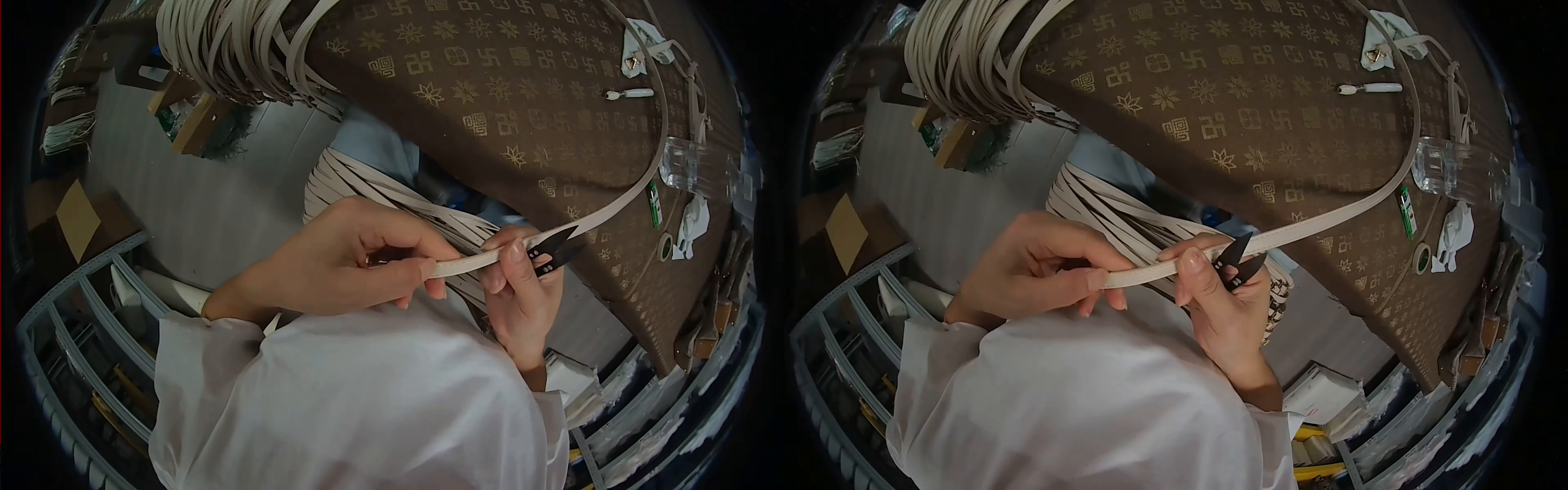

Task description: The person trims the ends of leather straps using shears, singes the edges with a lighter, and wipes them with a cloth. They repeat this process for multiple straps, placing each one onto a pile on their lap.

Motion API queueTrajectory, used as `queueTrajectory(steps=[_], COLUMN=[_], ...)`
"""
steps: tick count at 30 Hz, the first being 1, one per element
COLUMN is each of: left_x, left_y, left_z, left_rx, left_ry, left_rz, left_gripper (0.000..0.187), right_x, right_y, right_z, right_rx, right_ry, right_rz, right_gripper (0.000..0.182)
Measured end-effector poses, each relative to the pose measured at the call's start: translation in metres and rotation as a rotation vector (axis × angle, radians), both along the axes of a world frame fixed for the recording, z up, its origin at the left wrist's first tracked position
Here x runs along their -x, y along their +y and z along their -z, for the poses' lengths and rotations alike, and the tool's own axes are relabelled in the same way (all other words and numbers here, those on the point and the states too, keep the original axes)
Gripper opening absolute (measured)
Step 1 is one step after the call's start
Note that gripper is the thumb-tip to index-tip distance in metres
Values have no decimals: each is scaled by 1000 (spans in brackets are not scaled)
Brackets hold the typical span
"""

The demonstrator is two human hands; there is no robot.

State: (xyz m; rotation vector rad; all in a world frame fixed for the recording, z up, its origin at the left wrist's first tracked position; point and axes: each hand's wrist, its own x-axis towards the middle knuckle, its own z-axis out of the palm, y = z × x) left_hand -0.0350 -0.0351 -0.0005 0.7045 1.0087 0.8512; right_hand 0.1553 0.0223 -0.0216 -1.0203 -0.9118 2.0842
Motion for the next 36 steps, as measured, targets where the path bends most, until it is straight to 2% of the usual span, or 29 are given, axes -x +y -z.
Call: queueTrajectory(steps=[6,9,11,16,20,22,23,25,26,28,29,31,32,34,36], left_x=[1,1,-1,2,31,50,64,90,97,106,108,103,95,70,50], left_y=[2,3,3,3,-17,-29,-40,-60,-65,-65,-56,-38,-24,19,67], left_z=[1,-1,3,5,29,45,60,89,93,95,91,75,64,43,32], left_rx=[-42,-35,-140,-121,-158,-35,-61,209,184,305,282,-164,-181,-238,-88], left_ry=[13,37,98,178,174,113,126,156,175,551,571,659,679,172,-178], left_rz=[31,42,21,49,105,120,138,176,189,454,455,586,585,-106,-290], left_gripper=[17,13,9,5,6,8,8,11,11,12,12,22,22,38,52], right_x=[2,2,3,4,-1,-4,-10,-14,-13,-9,-4,6,14,25,30], right_y=[-2,-2,-2,0,31,60,76,102,108,114,108,90,76,49,28], right_z=[-1,-1,-2,-4,-11,-22,-22,-26,-27,-23,-24,-17,-15,-12,-5], right_rx=[-35,-74,-83,-148,-98,-139,-190,-243,-266,-204,-154,-116,-124,-191,-321], right_ry=[-8,-22,-28,-71,64,91,106,104,123,133,117,207,149,62,85], right_rz=[8,-16,-13,-14,336,466,473,515,532,509,478,255,138,-147,-430], right_gripper=[21,19,18,15,10,13,15,17,17,17,16,18,19,21,20])
